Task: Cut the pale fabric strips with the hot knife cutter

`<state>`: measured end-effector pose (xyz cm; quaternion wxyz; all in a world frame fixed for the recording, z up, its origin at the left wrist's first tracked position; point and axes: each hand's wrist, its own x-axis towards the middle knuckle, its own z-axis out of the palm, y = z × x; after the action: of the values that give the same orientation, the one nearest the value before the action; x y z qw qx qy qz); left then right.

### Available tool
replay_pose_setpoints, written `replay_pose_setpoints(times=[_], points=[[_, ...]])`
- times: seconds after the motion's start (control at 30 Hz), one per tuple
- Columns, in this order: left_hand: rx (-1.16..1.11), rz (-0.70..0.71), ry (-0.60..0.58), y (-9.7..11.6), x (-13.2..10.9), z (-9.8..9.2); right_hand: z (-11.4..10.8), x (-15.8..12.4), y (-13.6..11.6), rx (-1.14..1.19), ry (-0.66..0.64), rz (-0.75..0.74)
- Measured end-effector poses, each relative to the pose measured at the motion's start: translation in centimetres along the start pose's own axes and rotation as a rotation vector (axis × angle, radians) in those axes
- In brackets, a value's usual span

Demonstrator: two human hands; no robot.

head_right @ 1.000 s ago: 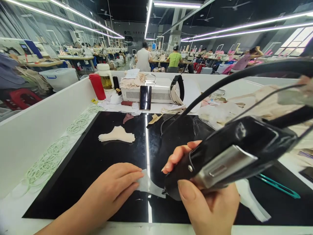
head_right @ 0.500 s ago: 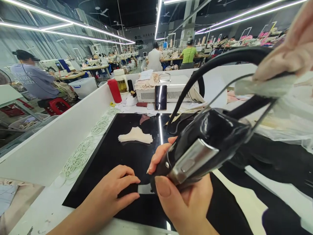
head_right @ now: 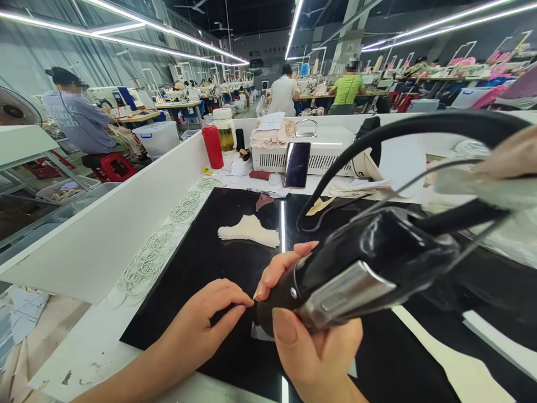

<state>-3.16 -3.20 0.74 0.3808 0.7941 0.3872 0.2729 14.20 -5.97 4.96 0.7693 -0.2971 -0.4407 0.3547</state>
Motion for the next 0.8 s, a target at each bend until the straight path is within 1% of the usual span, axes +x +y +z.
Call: replay_pose_setpoints(times=[0.17,0.33,0.53,0.7,0.8], points=[[-0.017,0.007,0.018,-0.1,0.0,0.2,-0.3,-0.3,0.3,-0.029,-0.02,-0.002],[-0.014,0.008,0.037,-0.1,0.0,0.2,0.0,-0.2,0.1,-0.047,-0.027,0.015],[-0.022,0.008,0.023,0.0,0.1,0.3,0.2,-0.3,-0.8,-0.047,-0.045,0.055],[-0.002,0.014,0.017,-0.2,0.1,0.3,-0.1,-1.0,-0.5,-0.026,-0.07,0.076],[0.027,0.056,0.01,-0.2,0.0,0.4,0.0,-1.0,-0.5,-0.037,-0.072,0.063]])
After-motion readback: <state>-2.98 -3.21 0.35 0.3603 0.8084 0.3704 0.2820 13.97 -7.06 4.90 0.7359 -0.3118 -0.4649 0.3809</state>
